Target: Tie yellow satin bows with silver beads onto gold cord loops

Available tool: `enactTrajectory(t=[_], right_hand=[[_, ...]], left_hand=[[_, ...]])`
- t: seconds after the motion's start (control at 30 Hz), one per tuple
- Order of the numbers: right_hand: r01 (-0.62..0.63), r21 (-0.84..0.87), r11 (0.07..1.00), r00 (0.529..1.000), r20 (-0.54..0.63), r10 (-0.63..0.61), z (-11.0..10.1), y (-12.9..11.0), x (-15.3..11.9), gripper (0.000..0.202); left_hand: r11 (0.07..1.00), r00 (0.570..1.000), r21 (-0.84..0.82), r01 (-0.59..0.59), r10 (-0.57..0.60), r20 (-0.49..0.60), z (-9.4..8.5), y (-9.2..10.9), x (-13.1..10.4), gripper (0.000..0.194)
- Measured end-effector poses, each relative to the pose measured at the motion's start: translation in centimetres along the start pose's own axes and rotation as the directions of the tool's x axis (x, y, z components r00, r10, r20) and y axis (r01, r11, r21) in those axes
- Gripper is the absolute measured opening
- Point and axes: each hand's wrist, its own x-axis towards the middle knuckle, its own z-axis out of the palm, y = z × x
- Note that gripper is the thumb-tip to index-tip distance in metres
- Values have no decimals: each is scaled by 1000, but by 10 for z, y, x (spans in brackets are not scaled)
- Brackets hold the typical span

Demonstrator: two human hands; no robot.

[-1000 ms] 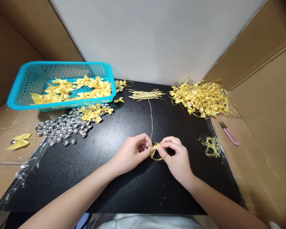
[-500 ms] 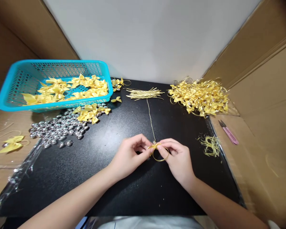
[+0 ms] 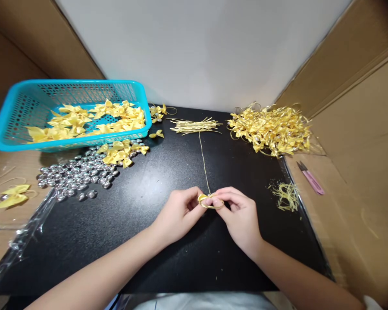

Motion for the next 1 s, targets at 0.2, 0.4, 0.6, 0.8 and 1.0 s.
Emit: enactTrajectory(t=[0.2,0.4,0.6,0.8,1.0], right_hand=[[5,-10,1000,1000,1,-5,1,-2,-1,8],[3,-11,1000,1000,10,-3,2,-4,-2,10],[20,-2,1000,1000,-3,-20,1,-4,-3,9],[17,18,1000,1000,1,-17,2,-4,-3,10],[61,-74,995,997,-46,-64,1,-4,-5,21]], left_hand=[[962,987,219,-161,161,18,-2,1,-1,33],[957,981,219,-191,193,9,-1,-1,-1,36],[966,979,173,-195,201,-21,3,-2,-1,35],[957,972,185,-223,232,-26,4,-2,-2,33],[974,979,173,-145,167,-117,3,-2,-2,35]])
